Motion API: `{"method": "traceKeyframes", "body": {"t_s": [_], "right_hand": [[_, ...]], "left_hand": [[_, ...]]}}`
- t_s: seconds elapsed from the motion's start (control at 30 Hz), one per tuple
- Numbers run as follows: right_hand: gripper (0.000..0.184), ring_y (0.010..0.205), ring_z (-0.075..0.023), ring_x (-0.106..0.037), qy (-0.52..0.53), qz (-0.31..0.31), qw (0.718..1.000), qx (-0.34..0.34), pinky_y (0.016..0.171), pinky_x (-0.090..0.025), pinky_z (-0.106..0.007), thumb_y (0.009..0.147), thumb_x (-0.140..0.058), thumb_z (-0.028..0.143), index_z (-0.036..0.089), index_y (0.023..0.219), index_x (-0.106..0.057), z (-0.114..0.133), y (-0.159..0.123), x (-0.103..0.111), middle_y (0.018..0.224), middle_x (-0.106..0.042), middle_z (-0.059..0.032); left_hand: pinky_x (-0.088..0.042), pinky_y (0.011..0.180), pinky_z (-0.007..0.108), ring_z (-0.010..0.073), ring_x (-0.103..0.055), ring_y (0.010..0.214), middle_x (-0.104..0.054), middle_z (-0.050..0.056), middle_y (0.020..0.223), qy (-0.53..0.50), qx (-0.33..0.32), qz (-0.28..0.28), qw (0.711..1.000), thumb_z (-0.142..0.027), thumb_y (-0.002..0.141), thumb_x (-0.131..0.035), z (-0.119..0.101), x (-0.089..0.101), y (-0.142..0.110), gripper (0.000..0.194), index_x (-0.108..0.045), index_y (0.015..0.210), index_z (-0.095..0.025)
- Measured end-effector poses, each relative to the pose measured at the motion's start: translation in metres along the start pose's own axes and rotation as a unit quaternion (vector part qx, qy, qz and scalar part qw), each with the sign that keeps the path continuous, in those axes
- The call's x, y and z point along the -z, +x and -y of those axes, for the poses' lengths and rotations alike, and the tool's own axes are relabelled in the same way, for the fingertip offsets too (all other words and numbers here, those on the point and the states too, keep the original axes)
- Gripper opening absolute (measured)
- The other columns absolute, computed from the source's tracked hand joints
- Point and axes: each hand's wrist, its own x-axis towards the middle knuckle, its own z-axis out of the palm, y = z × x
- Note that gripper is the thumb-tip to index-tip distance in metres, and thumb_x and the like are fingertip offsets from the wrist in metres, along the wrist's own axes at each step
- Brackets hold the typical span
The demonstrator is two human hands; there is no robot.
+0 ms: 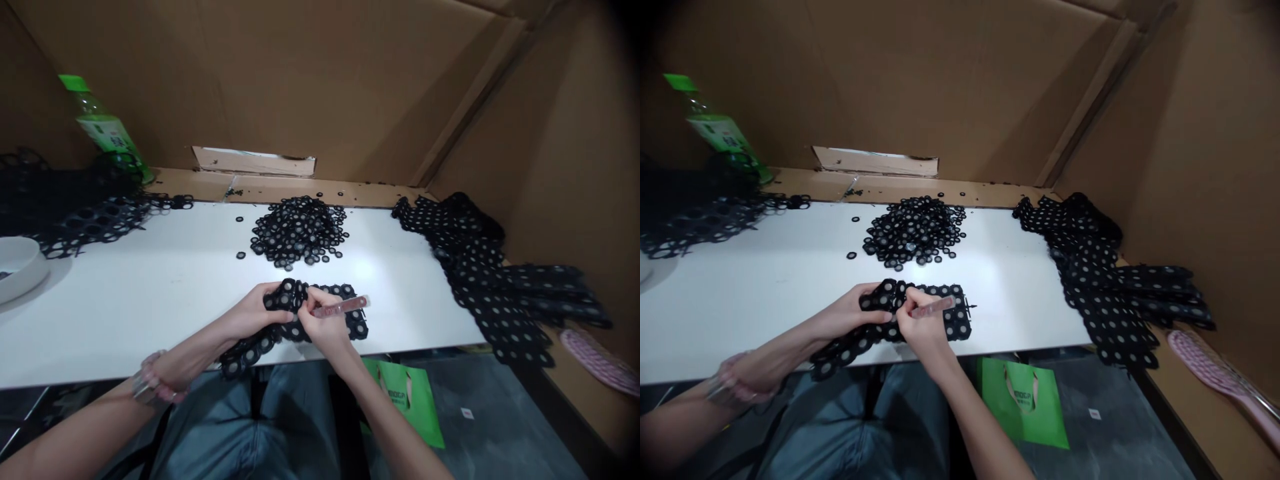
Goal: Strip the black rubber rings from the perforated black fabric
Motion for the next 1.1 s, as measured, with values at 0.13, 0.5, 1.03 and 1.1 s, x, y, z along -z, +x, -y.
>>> {"method": "traceKeyframes", "body": {"t_s": [0.13, 0.5, 1.03, 1.1], "right_hand": [[0.025, 0.036, -0.0070, -0.036, 0.138, -0.035, 0.986, -0.090, 0.040, -0.027, -0.020, 0.065, -0.048, 0.018, 0.022, 0.050, -0.028, -0.008, 0.002, 0.010, 0.041, -0.036, 0.0082], [0.026, 0.040, -0.0080, -0.035, 0.060, -0.119, 0.988, -0.077, 0.043, -0.027, -0.021, 0.065, -0.049, 0.016, 0.022, 0.050, -0.028, -0.019, -0.003, 0.018, 0.042, -0.032, 0.0085], [0.022, 0.040, -0.0077, -0.031, 0.029, -0.083, 0.991, -0.098, 0.042, -0.023, -0.021, 0.059, -0.047, 0.014, 0.021, 0.048, -0.029, -0.019, 0.001, 0.019, 0.041, -0.031, 0.0084], [0.022, 0.040, -0.0077, -0.030, 0.020, -0.080, 0.991, -0.101, 0.042, -0.023, -0.021, 0.060, -0.047, 0.014, 0.021, 0.048, -0.029, -0.019, 0.001, 0.019, 0.040, -0.030, 0.0085]], "left_hand": [[-0.044, 0.078, 0.031, 0.0228, -0.058, 0.089, -0.064, 0.005, 0.097, 0.162, -0.018, 0.029, 0.986, -0.041, 0.068, -0.060, -0.004, 0.015, -0.001, 0.036, -0.057, 0.094, -0.016], [-0.039, 0.070, 0.031, 0.0204, -0.053, 0.082, -0.060, 0.005, 0.086, 0.540, -0.245, -0.008, 0.805, -0.039, 0.078, -0.050, -0.039, -0.003, -0.005, 0.022, -0.055, 0.085, -0.018], [-0.038, 0.071, 0.035, 0.0187, -0.056, 0.065, -0.061, 0.005, 0.070, 0.668, -0.303, 0.011, 0.680, -0.002, 0.074, -0.044, -0.006, -0.024, -0.008, 0.019, -0.058, 0.081, -0.013], [-0.036, 0.076, 0.036, 0.0178, -0.056, 0.066, -0.062, 0.004, 0.071, 0.661, -0.330, 0.003, 0.675, -0.001, 0.077, -0.041, -0.003, -0.020, -0.010, 0.023, -0.059, 0.082, -0.015]]}}
